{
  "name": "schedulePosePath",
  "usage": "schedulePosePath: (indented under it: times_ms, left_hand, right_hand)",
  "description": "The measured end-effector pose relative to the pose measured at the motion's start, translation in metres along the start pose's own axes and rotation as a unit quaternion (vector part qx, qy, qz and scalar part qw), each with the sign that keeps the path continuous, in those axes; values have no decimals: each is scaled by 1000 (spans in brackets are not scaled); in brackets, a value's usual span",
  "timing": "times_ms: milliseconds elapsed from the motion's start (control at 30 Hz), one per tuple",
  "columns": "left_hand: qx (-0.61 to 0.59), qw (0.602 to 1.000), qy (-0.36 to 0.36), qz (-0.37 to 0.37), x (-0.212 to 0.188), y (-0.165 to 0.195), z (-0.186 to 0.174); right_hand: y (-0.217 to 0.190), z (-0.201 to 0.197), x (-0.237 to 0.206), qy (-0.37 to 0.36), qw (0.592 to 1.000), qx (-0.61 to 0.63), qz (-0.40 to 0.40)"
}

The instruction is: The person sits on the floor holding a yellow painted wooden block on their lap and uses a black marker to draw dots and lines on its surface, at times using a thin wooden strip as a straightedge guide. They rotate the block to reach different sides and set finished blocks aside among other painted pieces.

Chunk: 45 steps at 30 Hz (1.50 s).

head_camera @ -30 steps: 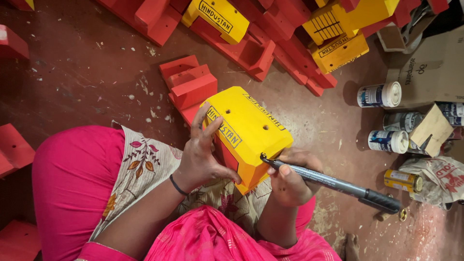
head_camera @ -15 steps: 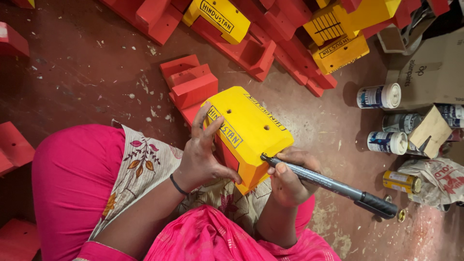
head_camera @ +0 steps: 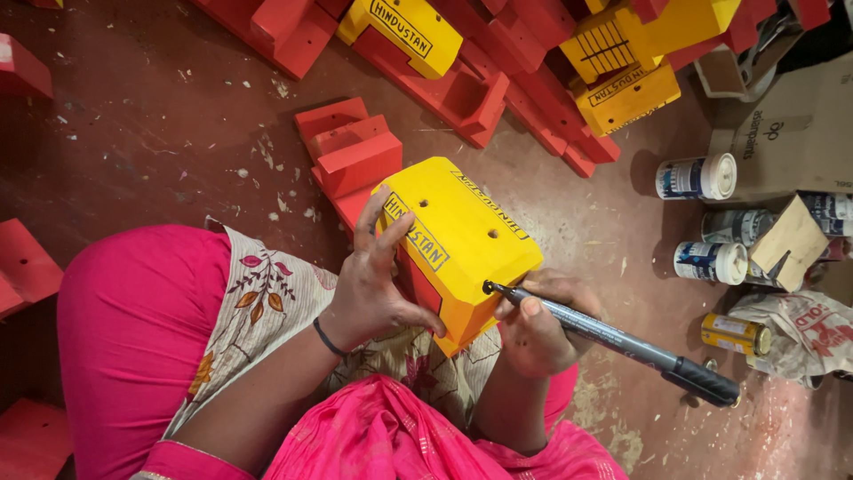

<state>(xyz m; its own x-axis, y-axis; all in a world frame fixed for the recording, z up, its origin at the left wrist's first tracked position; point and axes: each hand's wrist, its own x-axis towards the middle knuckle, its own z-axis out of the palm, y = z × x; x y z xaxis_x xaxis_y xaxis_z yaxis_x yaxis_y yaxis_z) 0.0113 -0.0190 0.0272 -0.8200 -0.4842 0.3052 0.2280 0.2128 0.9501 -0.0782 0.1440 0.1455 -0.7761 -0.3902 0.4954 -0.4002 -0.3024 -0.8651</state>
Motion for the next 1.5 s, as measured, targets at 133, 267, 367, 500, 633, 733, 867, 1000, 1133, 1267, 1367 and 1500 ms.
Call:
schedulePosePath:
  times_ms: [133, 267, 367, 500, 633, 733, 867, 1000, 1133, 1267, 1367, 1500]
  left_hand:
    - [-6, 1000, -2, -1, 0, 0, -1]
    - [-2, 1000, -1, -2, 1, 1, -1]
    - [-1, 1000, -5, -3, 1, 1, -2]
    - [-1, 1000, -2, 8, 2, 2, -2]
    - [-5, 1000, -6, 2, 3, 2, -3]
    - [-2, 1000, 0, 18, 4, 2, -5]
    - [-9, 1000, -2, 3, 3, 2, -5]
    - [-4, 1000, 2, 8, 3, 1, -5]
    - [-5, 1000, -9, -14, 2, 1, -6]
    - [-4, 1000, -2, -3, 1, 2, -6]
    - [-9, 1000, 2, 2, 2, 1, -7]
    - [-9, 1000, 5, 15, 2, 0, -8]
  right_hand:
    - [-2, 1, -1, 10, 1000, 5, 7]
    - [-4, 2, -2, -10, 1000, -10, 11]
    - [-5, 3, -2, -7, 1000, -2, 17]
    - [-3, 7, -1, 19, 1000, -21, 2]
    - [-2, 11, 0, 29, 999, -26, 4]
    - [-2, 11, 0, 21, 998, -52, 6]
    - [-3, 9, -1, 2, 998, -59, 22]
    - [-2, 10, -2, 11, 998, -55, 16]
    - [2, 12, -1, 16, 999, -47, -22]
    - [2, 11, -1, 6, 1000, 0, -17]
    - [1, 9, -3, -5, 1000, 13, -11]
    - [3, 9, -4, 0, 1000, -12, -17]
